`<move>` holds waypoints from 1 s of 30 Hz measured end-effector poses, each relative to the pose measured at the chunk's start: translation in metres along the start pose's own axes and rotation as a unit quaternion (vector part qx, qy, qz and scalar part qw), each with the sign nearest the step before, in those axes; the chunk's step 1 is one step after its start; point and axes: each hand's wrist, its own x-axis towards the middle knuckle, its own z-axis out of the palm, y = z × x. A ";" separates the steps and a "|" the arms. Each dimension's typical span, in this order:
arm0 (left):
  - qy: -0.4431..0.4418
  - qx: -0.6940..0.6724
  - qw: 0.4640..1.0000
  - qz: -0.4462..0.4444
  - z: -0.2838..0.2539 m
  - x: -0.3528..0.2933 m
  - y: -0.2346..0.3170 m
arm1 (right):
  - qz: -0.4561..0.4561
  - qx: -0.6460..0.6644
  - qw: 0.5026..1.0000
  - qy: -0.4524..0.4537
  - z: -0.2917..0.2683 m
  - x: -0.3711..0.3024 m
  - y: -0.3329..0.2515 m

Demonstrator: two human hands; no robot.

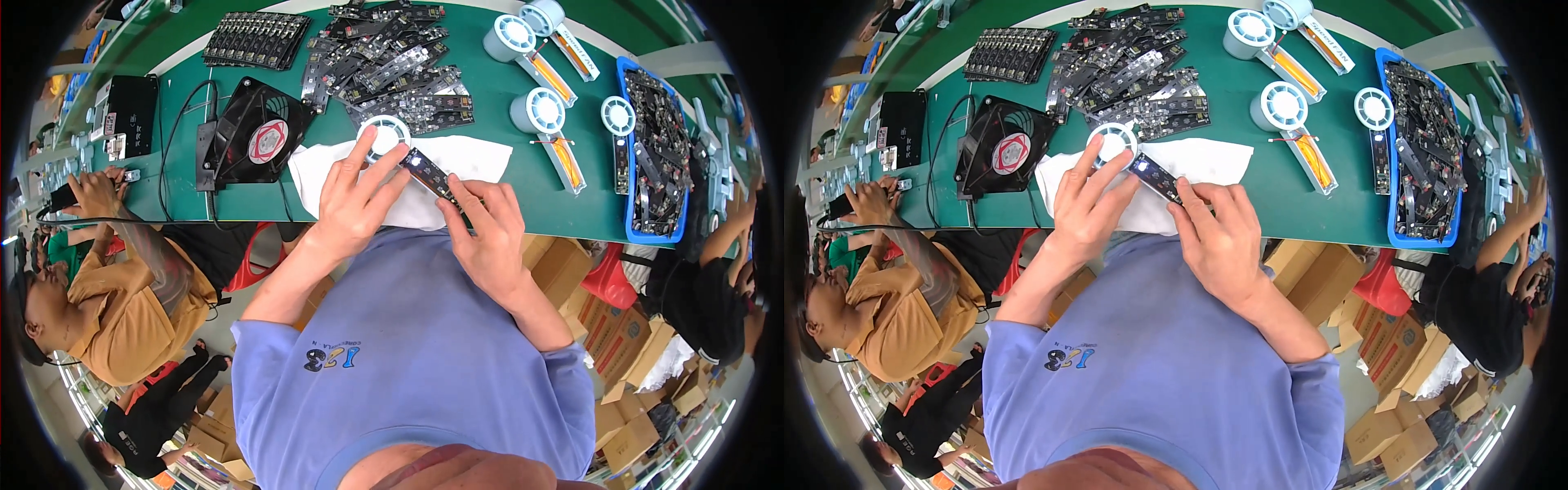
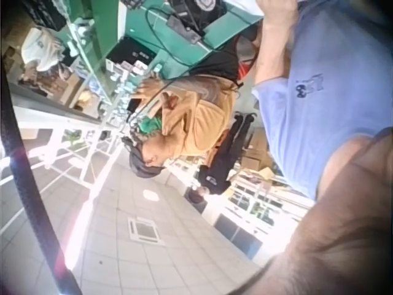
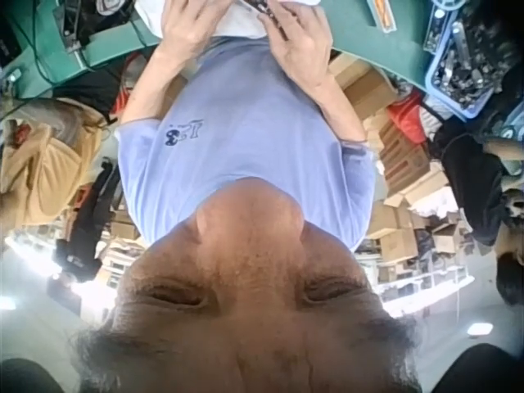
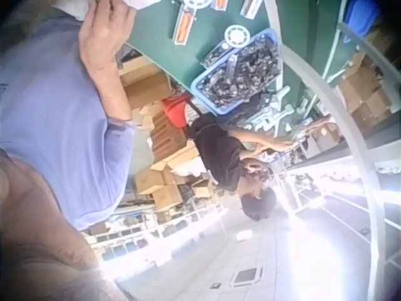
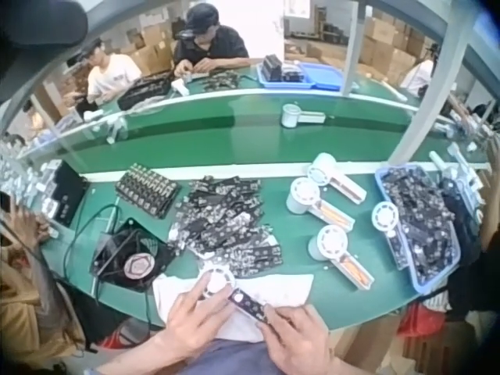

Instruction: The person assembles electronic components by connecting ribbon cables to PCB boards, working under a magnifying light.

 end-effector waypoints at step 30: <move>-0.014 0.020 0.999 -0.044 -0.011 0.019 0.017 | -0.053 -0.024 0.997 -0.045 0.005 0.001 0.006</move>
